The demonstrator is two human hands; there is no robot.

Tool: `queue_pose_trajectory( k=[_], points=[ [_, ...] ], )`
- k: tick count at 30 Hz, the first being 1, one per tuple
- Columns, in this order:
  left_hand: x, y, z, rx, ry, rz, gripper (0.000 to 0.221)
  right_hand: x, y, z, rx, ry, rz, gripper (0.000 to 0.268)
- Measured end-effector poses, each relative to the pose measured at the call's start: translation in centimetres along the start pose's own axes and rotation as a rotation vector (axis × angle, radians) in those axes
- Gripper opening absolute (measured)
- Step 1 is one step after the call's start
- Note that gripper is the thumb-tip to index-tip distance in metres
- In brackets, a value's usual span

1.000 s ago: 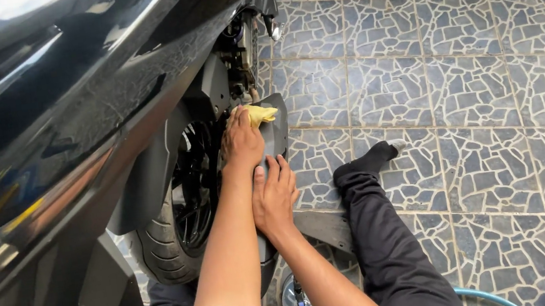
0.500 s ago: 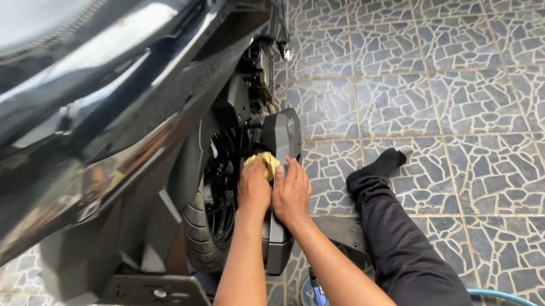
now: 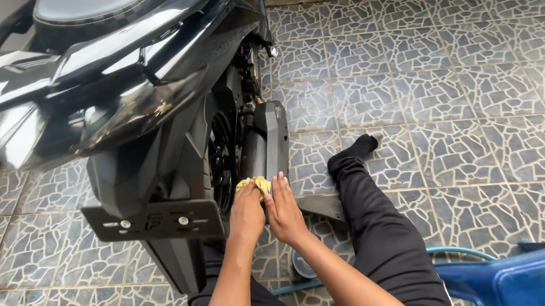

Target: The person sits on the floor and wipes the rear side panels, fender, and seat area of a black motorcycle using a yellow cloth. They methodically clean the surfaces around the rear wheel and under the seat.

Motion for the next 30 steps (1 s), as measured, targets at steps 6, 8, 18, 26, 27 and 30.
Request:
queue_pose_trajectory(
  k=[6,8,18,26,27,30],
  points=[
    [-6.0,-1.1,4.2,-0.095,0.162,0.112,0.034,-4.3,1.2,1.7,0.127,-0.167,0.027,0.051],
    [-7.9,-0.4,4.4,-0.172,0.202,0.199,0.039,-5.8,1.7,2.5,0.18,-0.262,0.041,0.045],
    [-8.8,-7.6,8.5,-1.097,0.135,0.571,0.058,-7.7,6.8,6.9,0.692,-0.147,-0.149,0.064],
    [-2.2,-5.8,4.0,-0.842,0.131,0.545,0.055,-2.4,0.8,8.3,0.545,-0.413,-0.168,0.063],
    [-0.7,-5.5,5.0,-0.724,-0.101,0.308,0.045,-1.6,0.2,8.2,0.376,-0.485,-0.133,0.06],
    [2.4,-3.2,3.0,-0.48,-0.347,-0.005,0.035,0.7,-2.6,3.9,0.142,-0.449,-0.018,0.051]
  ],
)
Point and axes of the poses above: each hand's wrist, its own x-axis towards the middle knuckle, its own z-axis out of the back of the hand, y = z × x, the point moved 4 cm from there along x, towards the middle knuckle, and after that the axes turned 14 degrees about -y, right-handed, at the moved point
